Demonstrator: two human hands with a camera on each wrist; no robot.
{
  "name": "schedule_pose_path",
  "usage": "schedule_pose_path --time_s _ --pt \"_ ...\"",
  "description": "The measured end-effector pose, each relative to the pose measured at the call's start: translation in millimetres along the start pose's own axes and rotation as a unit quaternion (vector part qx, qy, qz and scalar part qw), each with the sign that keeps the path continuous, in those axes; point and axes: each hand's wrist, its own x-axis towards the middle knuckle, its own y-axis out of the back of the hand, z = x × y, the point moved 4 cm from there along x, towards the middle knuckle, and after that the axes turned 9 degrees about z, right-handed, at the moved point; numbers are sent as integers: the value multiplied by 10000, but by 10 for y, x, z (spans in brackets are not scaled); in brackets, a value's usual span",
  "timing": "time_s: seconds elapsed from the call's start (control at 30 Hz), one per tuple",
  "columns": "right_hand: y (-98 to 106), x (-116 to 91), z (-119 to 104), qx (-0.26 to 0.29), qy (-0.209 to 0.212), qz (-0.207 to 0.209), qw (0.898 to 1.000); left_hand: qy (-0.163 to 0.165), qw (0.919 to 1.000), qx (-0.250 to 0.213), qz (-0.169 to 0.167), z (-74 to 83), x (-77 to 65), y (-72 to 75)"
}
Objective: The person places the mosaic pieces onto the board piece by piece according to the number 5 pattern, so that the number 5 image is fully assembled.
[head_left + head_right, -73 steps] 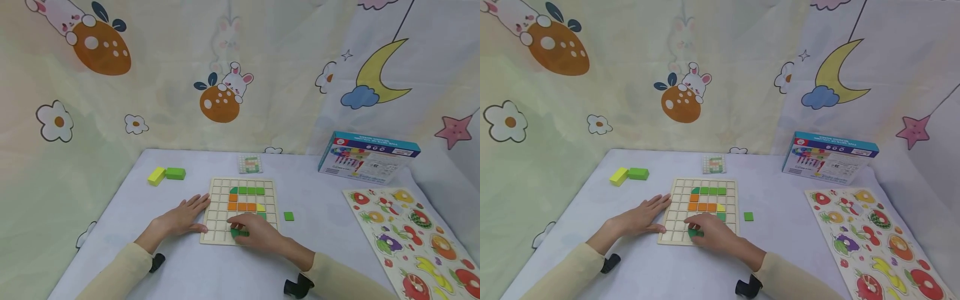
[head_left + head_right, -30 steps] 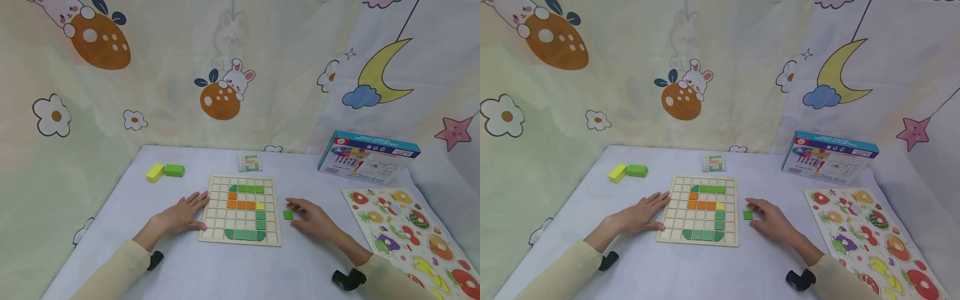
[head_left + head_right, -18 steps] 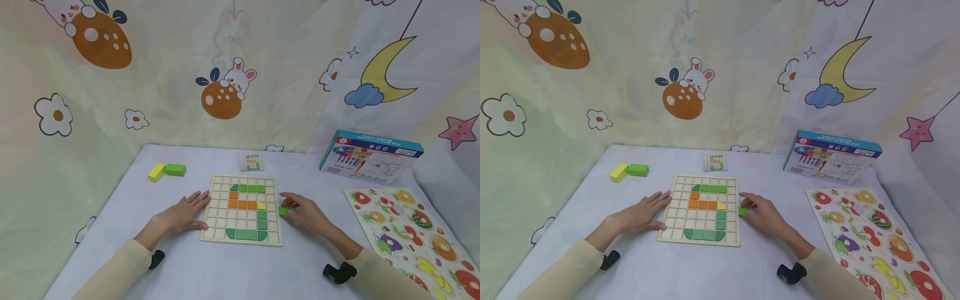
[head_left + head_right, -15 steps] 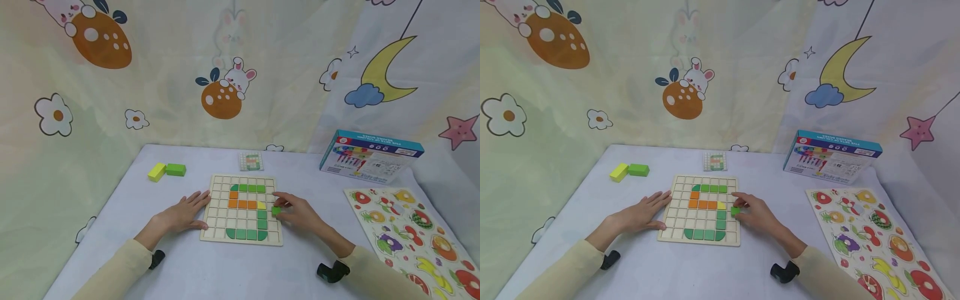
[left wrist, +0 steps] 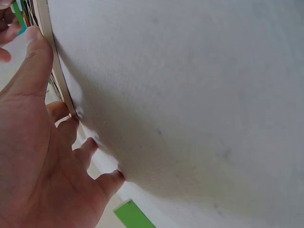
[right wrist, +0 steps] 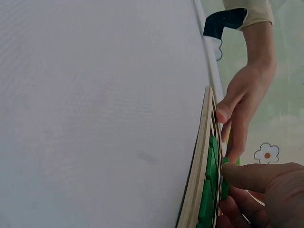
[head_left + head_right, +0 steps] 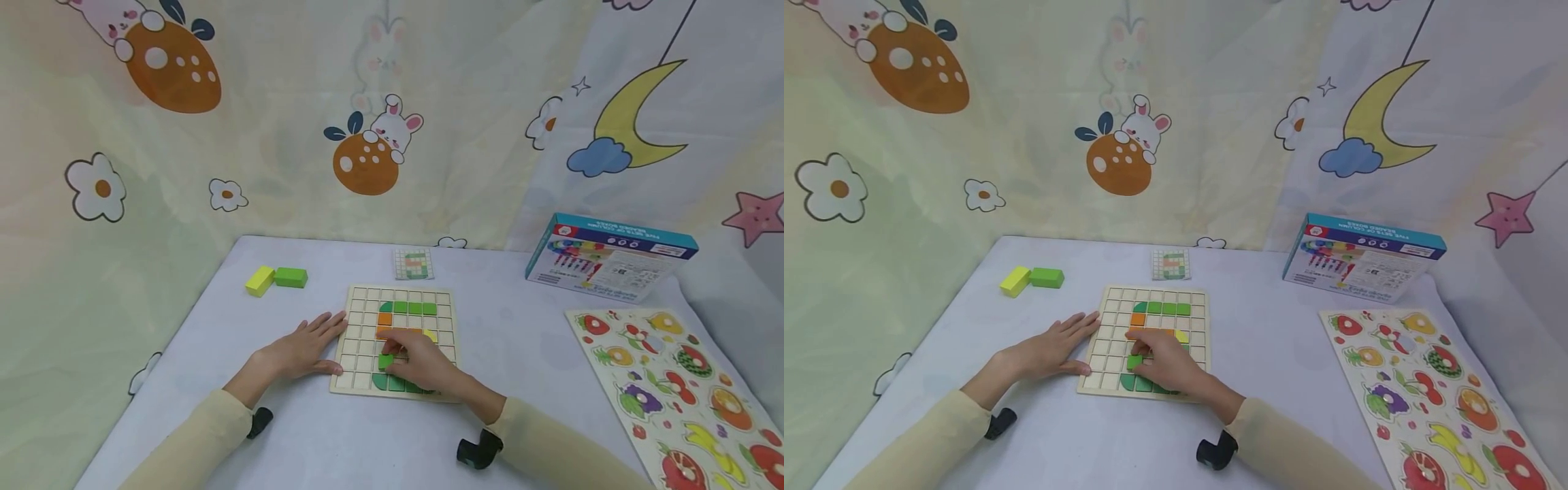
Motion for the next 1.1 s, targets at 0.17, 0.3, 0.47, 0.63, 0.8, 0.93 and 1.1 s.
schedule_pose_path --time_s 0.17,0.3,0.47,0.63,0.8,0.93,1.1 --pt "-87 39 -24 -164 -45 -133 9998 -23 10000 -6 47 19 0 0" --pt "-68 36 -24 -168 -104 -136 9997 -57 9999 -30 83 30 -3 1" --pt "-43 25 1 -200 -120 -103 9997 -79 9999 -27 75 32 -9 11" --pt "-47 39 9 -302 -125 -49 9995 -83 9999 -15 75 27 -2 11" --pt "-54 47 3 -374 -59 -54 9993 -93 9999 -30 54 22 2 -1" --pt "-53 46 -2 -481 66 -26 9988 -112 9999 3 47 16 14 -4" --pt "-61 58 -7 -490 70 -18 9988 -110 9999 0 28 15 34 9"
